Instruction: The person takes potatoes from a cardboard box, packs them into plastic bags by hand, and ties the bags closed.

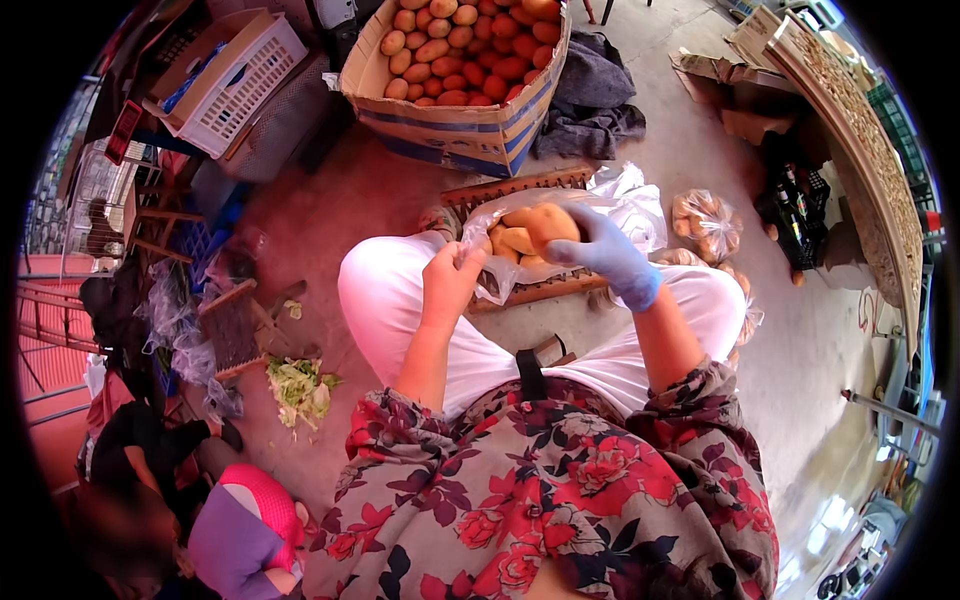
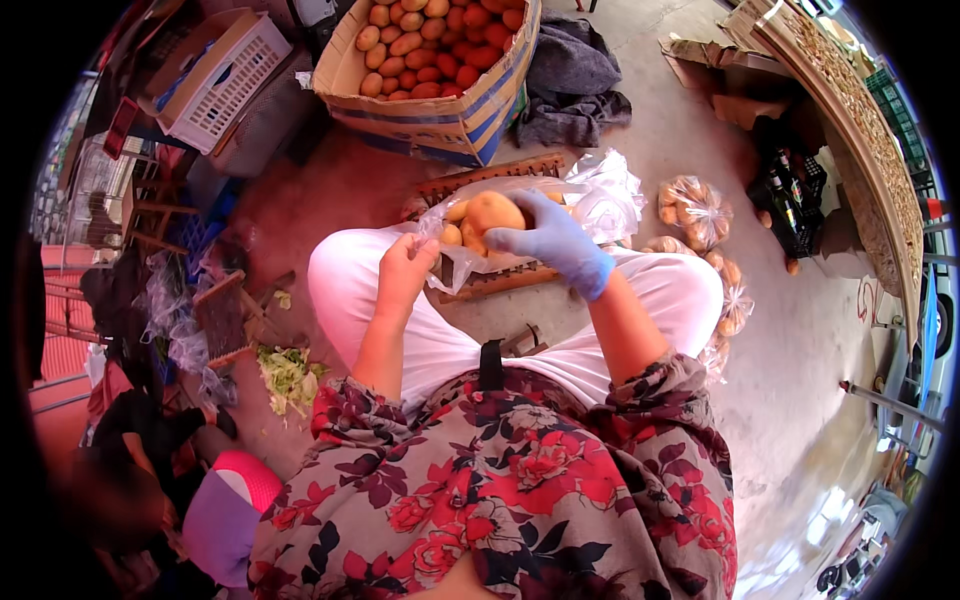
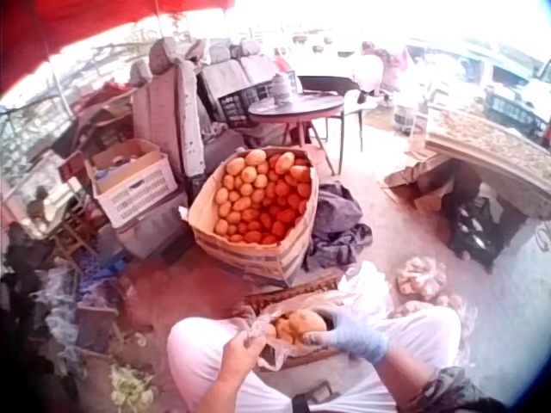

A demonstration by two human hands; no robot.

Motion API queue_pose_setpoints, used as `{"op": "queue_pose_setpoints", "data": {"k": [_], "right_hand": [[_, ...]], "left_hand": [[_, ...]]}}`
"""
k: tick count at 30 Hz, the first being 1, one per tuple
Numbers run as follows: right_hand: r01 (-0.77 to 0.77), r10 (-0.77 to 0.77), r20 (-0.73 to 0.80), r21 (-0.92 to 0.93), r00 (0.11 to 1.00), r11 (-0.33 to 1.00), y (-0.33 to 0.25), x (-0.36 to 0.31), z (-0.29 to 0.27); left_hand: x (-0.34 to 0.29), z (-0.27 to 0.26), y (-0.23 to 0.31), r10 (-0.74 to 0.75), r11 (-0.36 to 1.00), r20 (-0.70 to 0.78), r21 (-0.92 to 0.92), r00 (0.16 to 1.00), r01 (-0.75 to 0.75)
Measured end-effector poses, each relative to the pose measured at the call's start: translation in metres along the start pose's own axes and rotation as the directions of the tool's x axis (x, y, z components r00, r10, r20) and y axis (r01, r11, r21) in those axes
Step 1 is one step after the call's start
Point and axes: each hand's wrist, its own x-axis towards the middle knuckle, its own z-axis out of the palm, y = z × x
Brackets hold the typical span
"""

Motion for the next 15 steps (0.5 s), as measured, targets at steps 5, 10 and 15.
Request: {"op": "queue_pose_setpoints", "data": {"k": [5,10,15], "right_hand": [[0.087,-0.238,-0.059,-0.823,0.970,0.561,0.050,0.083,0.020],[-0.025,-0.264,-0.130,-0.930,0.956,0.366,0.093,0.117,0.037],[0.115,-0.293,-0.101,-0.764,0.951,0.635,0.110,0.103,0.005]], "left_hand": [[-0.006,0.008,0.017,0.035,0.285,-0.016,-0.958,0.999,-0.025],[-0.004,-0.011,0.026,0.017,0.336,0.077,-0.940,0.997,0.067],[-0.003,-0.028,0.017,0.105,0.341,0.119,-0.937,0.987,0.077]]}}
